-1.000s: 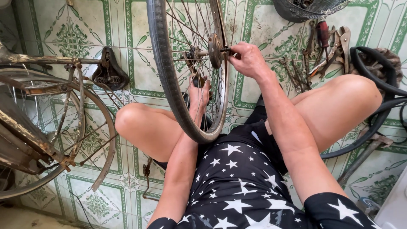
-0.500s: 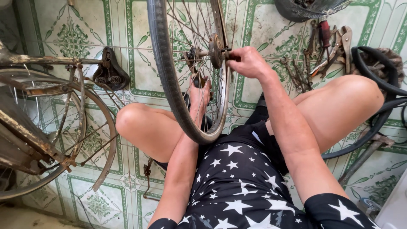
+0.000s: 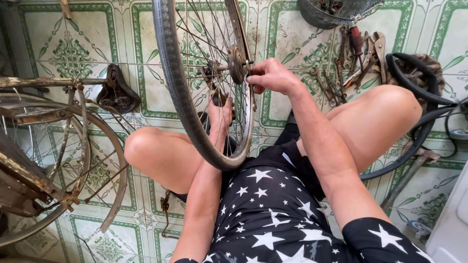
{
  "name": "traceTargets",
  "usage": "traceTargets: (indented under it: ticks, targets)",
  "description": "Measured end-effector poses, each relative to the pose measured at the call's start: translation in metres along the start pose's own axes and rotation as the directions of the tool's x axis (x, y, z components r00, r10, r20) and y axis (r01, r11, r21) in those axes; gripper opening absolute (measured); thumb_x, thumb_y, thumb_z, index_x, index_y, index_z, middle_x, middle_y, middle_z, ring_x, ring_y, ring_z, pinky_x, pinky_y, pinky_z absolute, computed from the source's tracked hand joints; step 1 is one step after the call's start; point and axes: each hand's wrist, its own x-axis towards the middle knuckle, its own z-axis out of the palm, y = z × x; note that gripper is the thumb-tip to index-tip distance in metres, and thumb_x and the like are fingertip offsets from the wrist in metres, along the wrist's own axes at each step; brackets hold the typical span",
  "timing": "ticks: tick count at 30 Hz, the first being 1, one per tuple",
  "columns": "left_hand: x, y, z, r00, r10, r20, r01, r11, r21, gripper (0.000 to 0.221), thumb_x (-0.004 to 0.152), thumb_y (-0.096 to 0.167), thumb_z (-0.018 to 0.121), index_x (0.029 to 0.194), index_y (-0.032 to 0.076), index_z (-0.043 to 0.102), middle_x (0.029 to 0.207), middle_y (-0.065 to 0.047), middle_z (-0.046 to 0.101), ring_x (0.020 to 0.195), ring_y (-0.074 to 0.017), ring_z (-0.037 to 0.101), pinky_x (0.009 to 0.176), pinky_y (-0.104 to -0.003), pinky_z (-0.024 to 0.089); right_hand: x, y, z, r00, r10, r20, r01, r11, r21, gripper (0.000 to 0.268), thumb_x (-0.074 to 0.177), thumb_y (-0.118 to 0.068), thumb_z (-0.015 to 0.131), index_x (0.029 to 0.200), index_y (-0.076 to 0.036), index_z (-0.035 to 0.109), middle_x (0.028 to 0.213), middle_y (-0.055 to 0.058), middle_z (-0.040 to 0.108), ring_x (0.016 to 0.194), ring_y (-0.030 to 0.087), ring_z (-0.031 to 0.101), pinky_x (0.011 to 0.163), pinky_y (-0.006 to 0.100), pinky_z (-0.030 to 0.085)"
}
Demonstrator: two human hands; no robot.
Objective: The person sits on the floor and repairs a bicycle wheel by hand, rotating the axle and tightening the hub components. They then turn the wheel over and continue to tighten the axle components on the opposite side.
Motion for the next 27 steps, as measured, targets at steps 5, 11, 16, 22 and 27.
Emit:
traceTargets:
  ticks: [5,11,16,22,27]
  targets:
    - [0.003,-0.005,0.001,0.997,0.077,-0.002,-0.077,0.996,0.041,0.031,0.092,0.005,0.072,0.120,0.002,0.060,0.087,-0.004,0.066,0.063,-0.0108,0.060,0.051,-0.026,0.047,0.001,-0.001,0.003,1.000,-0.006,-0.023,0.006,1.000,-0.020,0.022,0.090,-0.013,0.071,0.107,-0.001,0.079,0.079,0.005,0.074,0.066,0.010,0.069,0.063,0.028,0.058]
    - [-0.012,0.018,0.005,1.000,-0.014,-0.013,0.015,0.993,0.119,0.032,0.093,0.009,0.070,0.122,0.005,0.056,0.083,-0.004,0.065,0.060,-0.0116,0.058,0.049,-0.028,0.046,0.001,0.002,0.006,1.000,0.006,-0.025,-0.006,1.000,-0.015,0.024,0.090,-0.012,0.070,0.111,-0.001,0.077,0.085,0.005,0.076,0.070,0.011,0.073,0.066,0.028,0.060]
    - [-0.015,0.019,0.005,0.997,0.078,0.005,-0.078,0.993,0.094,0.034,0.094,0.008,0.071,0.123,0.008,0.053,0.086,-0.002,0.065,0.063,-0.0096,0.060,0.050,-0.027,0.048,0.002,0.007,0.009,0.998,0.031,0.047,-0.026,0.994,-0.102,0.027,0.090,-0.014,0.071,0.113,0.000,0.076,0.086,0.010,0.077,0.069,0.013,0.073,0.066,0.029,0.060]
    - [-0.001,0.007,0.002,0.999,0.051,0.015,-0.052,0.998,0.041,0.029,0.094,0.007,0.072,0.120,0.005,0.059,0.082,-0.004,0.064,0.060,-0.0113,0.058,0.047,-0.027,0.045,0.009,0.026,0.007,0.998,-0.058,0.000,0.052,0.885,-0.462,0.030,0.084,-0.019,0.073,0.110,-0.005,0.078,0.087,0.016,0.077,0.075,0.023,0.073,0.074,0.036,0.057]
    - [-0.004,0.008,0.003,0.999,0.032,0.001,-0.032,0.997,0.070,0.028,0.094,0.008,0.071,0.119,0.007,0.057,0.083,-0.004,0.064,0.060,-0.0108,0.057,0.045,-0.026,0.044,0.012,0.035,-0.003,0.932,-0.289,-0.218,0.162,0.871,-0.463,0.028,0.089,-0.021,0.073,0.113,-0.008,0.077,0.093,0.015,0.075,0.077,0.028,0.071,0.075,0.040,0.056]
